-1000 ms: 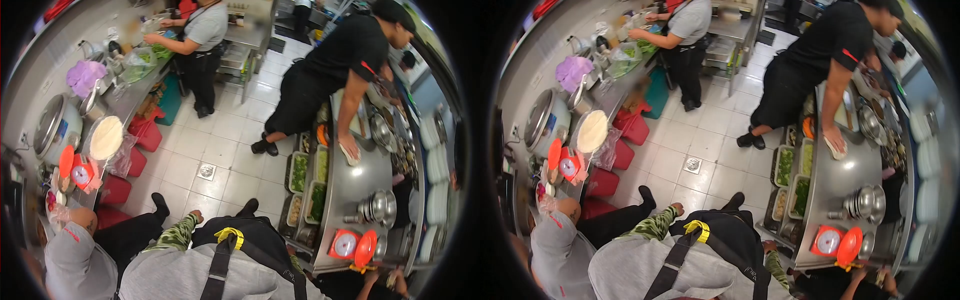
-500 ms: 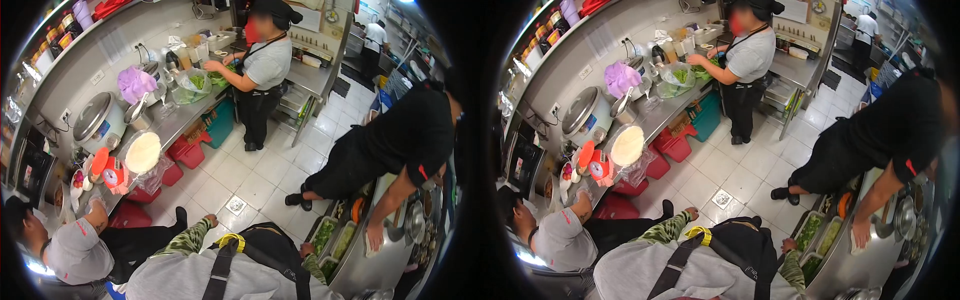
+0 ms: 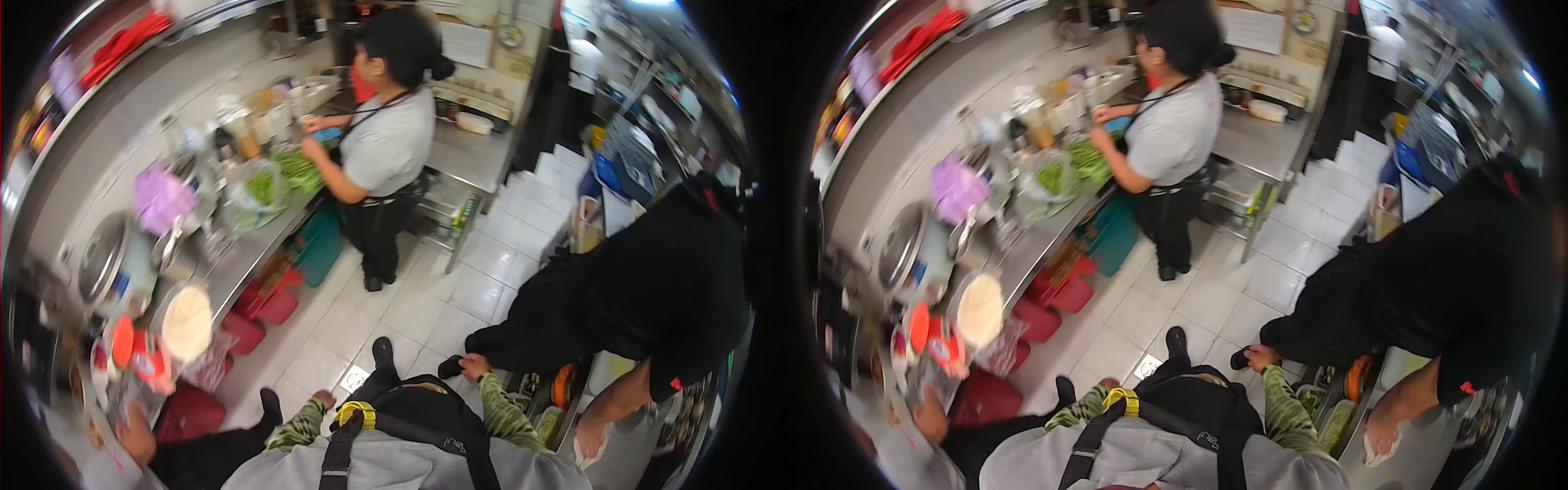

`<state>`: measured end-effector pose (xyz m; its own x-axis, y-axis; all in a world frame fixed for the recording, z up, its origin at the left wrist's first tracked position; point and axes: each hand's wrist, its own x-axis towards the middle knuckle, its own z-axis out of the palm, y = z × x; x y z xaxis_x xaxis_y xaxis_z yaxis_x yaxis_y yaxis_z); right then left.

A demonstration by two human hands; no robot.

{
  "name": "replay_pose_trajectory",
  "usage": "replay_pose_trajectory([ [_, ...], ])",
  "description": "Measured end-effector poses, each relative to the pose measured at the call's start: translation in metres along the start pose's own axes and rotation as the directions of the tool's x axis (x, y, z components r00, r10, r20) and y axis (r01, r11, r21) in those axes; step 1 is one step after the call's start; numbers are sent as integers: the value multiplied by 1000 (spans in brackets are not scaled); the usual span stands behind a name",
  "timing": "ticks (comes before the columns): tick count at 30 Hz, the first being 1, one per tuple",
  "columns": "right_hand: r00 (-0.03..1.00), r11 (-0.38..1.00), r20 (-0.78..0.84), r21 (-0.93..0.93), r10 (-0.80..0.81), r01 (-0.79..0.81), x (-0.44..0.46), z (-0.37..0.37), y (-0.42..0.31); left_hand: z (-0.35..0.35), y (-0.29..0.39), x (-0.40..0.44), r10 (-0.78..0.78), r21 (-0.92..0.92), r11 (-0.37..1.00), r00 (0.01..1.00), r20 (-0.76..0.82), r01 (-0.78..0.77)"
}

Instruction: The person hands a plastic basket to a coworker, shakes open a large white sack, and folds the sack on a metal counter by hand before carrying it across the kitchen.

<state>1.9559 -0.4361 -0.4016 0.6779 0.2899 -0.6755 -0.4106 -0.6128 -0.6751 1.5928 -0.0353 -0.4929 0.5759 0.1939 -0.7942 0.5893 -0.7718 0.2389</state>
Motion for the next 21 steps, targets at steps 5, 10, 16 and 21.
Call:
replay_pose_trajectory([
  [5,999,999,-50,47,14,-11,45,2,-55,-76,-10,33,-58,-86,994,998,30,61],
  [10,973,999,-232,39,-1,11,76,-28,-92,-214,32,133,46,-169,984,998,-41,-52],
  [16,956,967,-290,254,47,29,119,-24,-137,-357,129,219,145,-563,809,985,-92,-172],
  [21,948,951,-313,305,54,47,119,-25,-180,-391,198,280,363,-616,695,921,-142,-369],
])
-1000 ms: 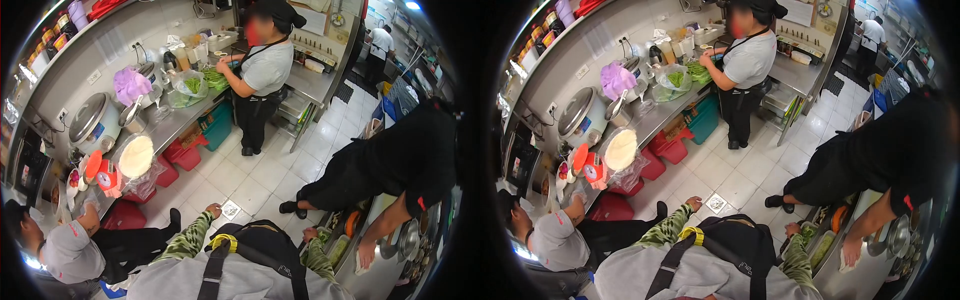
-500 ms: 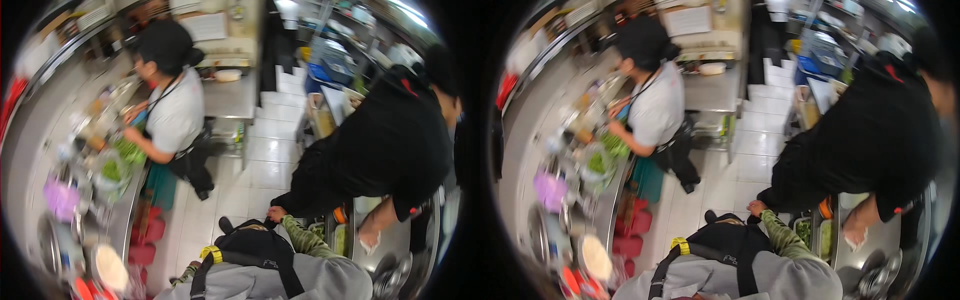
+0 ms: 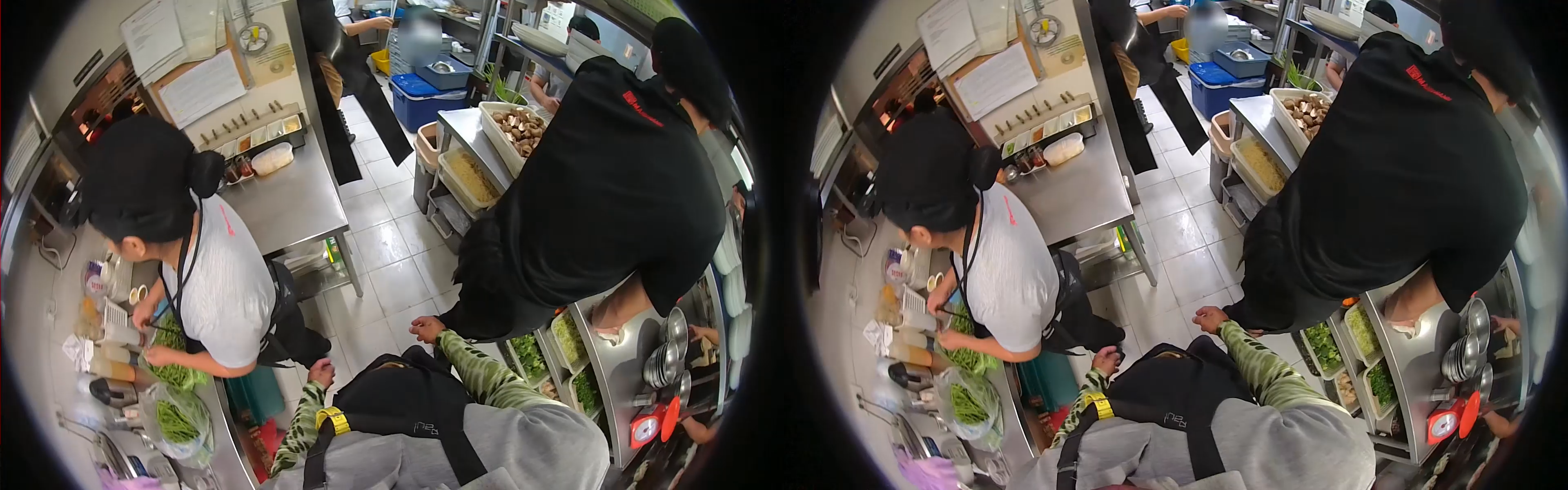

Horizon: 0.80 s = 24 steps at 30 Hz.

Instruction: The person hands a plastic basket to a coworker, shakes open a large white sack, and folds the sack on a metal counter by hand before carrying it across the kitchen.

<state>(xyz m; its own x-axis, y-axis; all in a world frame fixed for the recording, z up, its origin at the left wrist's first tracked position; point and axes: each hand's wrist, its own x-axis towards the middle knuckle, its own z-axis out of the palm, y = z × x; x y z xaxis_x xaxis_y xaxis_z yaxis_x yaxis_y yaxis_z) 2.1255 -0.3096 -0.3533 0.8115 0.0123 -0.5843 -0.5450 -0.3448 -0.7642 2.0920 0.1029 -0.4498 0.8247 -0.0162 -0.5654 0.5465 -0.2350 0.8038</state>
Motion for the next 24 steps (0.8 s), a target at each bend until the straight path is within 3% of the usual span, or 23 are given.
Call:
replay_pose_trajectory([
  [1,1000,1000,-9,0,-10,10,9,-1,-2,6,4,19,79,-71,995,995,56,-75],
  [4,987,989,-104,-89,-123,114,61,-4,16,30,80,19,141,14,990,986,92,-143],
  [6,994,997,-79,-18,-75,74,78,-12,-6,42,112,38,228,57,970,963,142,-238],
  [7,991,991,-88,-104,-99,90,90,-18,-18,47,129,49,274,74,954,948,164,-289],
  [10,985,968,-131,-237,-116,82,140,-34,-44,62,216,61,481,165,849,863,155,-502],
  [11,984,980,-178,-195,-10,-25,147,-40,-63,66,247,65,530,214,811,838,127,-545],
  [14,976,932,-200,-361,-91,12,215,-71,-80,79,325,98,668,293,717,743,-31,-632],
  [15,972,916,-208,-402,-106,14,236,-85,-82,79,352,108,655,363,711,755,-29,-603],
  [18,975,850,-220,-512,11,-125,293,-133,-87,86,396,163,795,651,468,606,-14,-598],
  [19,970,849,-238,-501,51,-168,311,-148,-85,87,406,181,703,635,535,711,32,-557],
  [21,951,841,-281,-478,128,-254,345,-176,-89,94,417,210,622,808,432,781,54,-400],
  [24,930,897,-361,-385,70,-217,368,-213,-118,97,429,242,552,924,270,830,83,-272],
])
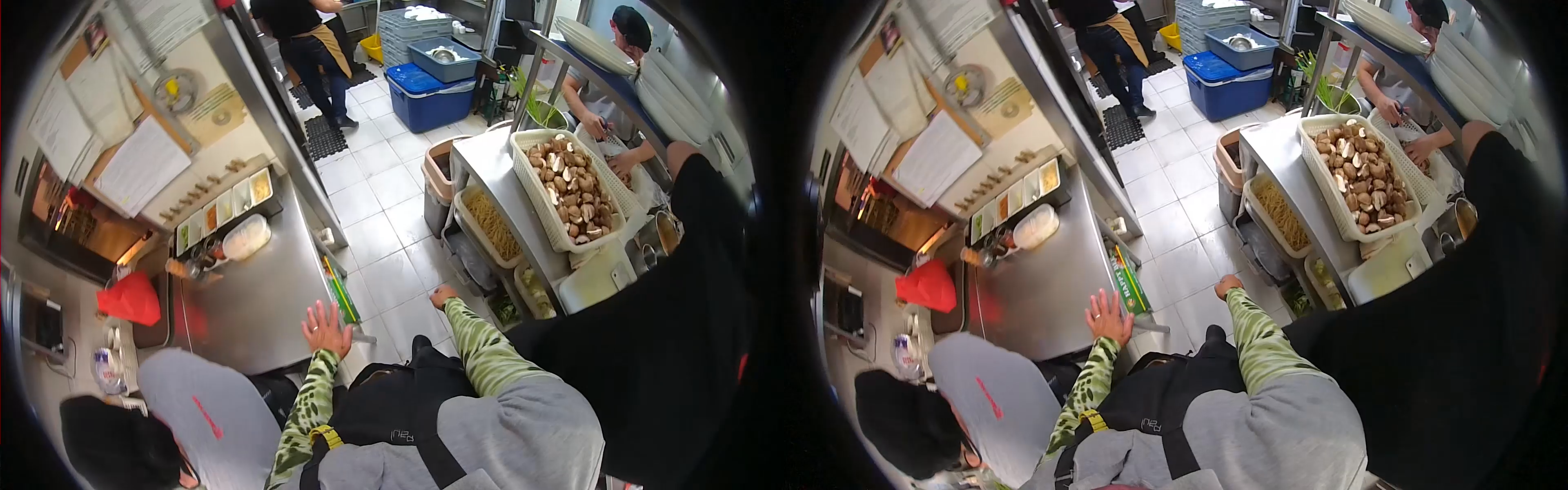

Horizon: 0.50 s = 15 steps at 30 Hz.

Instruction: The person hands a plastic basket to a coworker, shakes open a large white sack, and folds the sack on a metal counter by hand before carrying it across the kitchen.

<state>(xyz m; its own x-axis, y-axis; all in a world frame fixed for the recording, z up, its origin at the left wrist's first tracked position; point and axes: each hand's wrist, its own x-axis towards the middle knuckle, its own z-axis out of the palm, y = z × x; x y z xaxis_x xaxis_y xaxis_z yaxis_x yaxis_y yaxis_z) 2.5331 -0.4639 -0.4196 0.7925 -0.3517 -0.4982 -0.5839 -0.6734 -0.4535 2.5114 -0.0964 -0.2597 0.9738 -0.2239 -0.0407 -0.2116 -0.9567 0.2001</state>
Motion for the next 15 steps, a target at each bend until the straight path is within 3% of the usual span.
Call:
replay_pose_trajectory([
  [2,999,999,15,37,-33,32,17,-19,-9,-17,5,12,-3,112,994,999,43,-2],
  [7,999,998,36,55,11,-13,52,-22,7,-18,0,30,26,70,997,1000,17,-27],
  [10,993,983,42,147,108,-113,37,-29,12,-19,2,33,31,69,997,999,13,-31],
  [15,975,968,113,146,190,-206,28,-47,41,-12,-2,34,35,51,998,999,-19,-34],
])
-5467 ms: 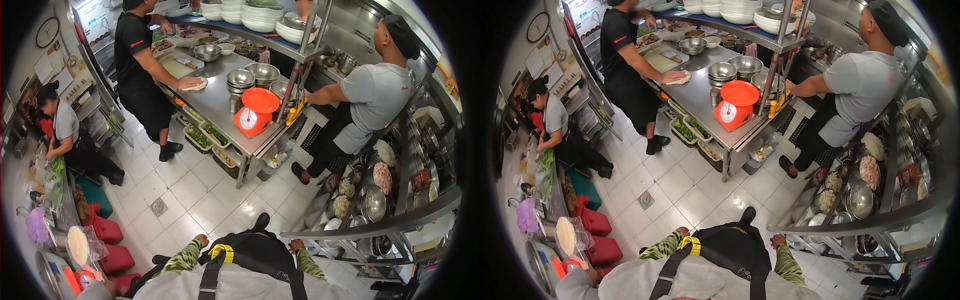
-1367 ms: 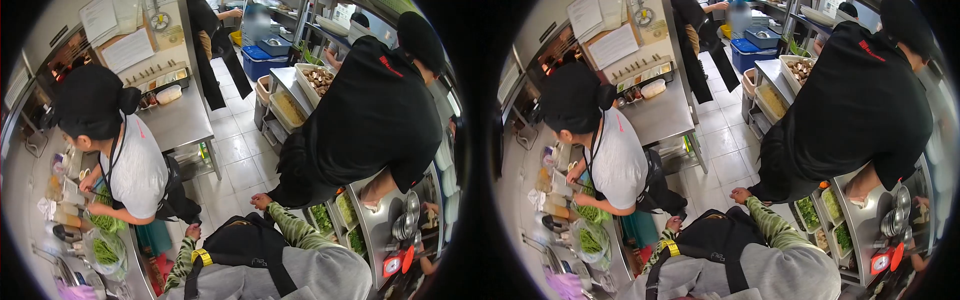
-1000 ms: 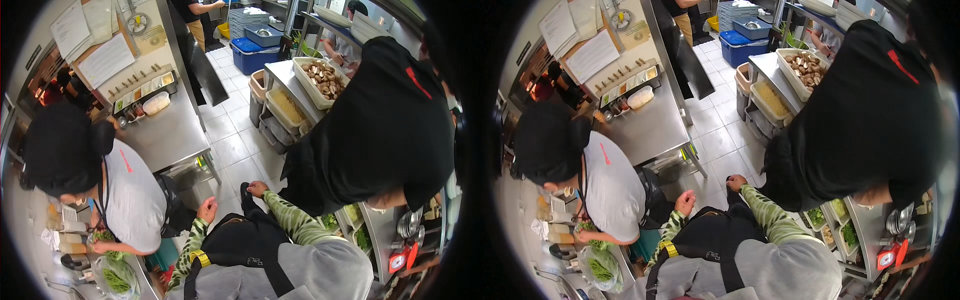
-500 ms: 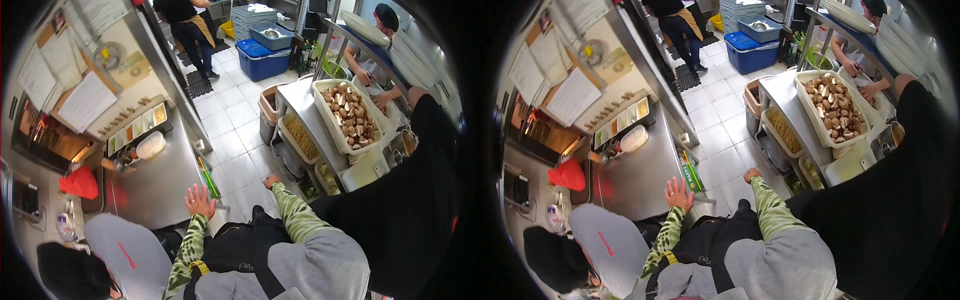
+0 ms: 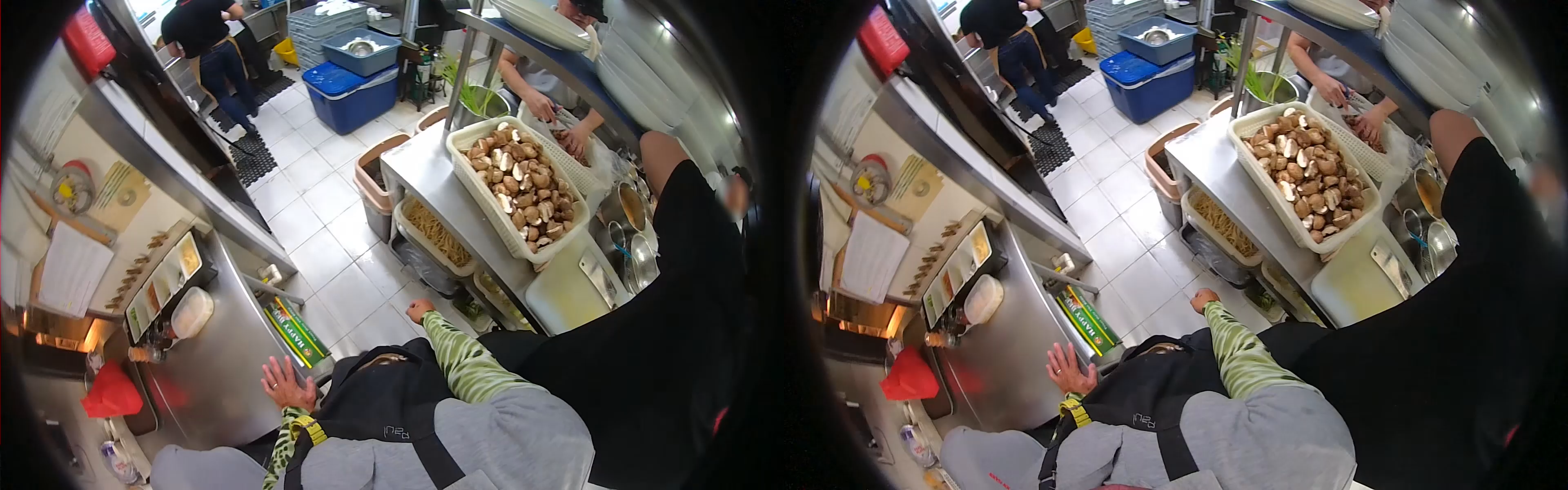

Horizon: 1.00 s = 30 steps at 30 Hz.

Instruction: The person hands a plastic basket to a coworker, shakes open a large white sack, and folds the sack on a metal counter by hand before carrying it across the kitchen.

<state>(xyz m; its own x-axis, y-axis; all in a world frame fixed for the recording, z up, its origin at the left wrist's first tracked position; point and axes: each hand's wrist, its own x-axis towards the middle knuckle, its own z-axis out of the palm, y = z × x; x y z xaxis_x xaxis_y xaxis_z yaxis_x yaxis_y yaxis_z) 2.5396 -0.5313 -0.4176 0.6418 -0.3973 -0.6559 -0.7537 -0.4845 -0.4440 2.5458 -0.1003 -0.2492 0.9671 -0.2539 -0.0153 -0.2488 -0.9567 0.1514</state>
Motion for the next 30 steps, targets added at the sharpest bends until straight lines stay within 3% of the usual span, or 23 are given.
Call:
replay_pose_trajectory([
  [3,998,1000,-69,28,9,-7,16,-10,19,16,-10,1,-1,50,999,1000,-17,2],
  [6,992,998,-125,67,12,-4,31,-24,22,64,-43,-4,88,254,966,981,-172,-43],
  [9,988,994,-145,82,-62,74,46,-42,5,83,-52,19,348,616,787,806,-479,27],
  [11,974,983,-181,92,-139,158,62,-61,-24,95,-57,37,439,675,715,636,-635,181],
  [13,949,966,-230,96,-214,241,74,-86,-60,97,-65,47,403,639,756,669,-625,142],
  [17,831,862,-306,62,-464,504,98,-151,-155,84,-60,86,236,346,935,863,-447,-76],
  [20,795,814,-346,126,-499,566,96,-196,-231,41,-22,165,128,-40,986,882,-453,-163],
  [24,782,778,-334,181,-527,601,101,-219,-293,28,2,256,7,-480,842,894,-448,-247],
  [28,768,696,-191,331,-612,637,89,-218,-328,10,25,319,-57,-740,658,971,-233,-139],
  [30,747,660,-117,396,-654,639,76,-217,-345,-8,41,346,-57,-870,493,996,-66,-30],
])
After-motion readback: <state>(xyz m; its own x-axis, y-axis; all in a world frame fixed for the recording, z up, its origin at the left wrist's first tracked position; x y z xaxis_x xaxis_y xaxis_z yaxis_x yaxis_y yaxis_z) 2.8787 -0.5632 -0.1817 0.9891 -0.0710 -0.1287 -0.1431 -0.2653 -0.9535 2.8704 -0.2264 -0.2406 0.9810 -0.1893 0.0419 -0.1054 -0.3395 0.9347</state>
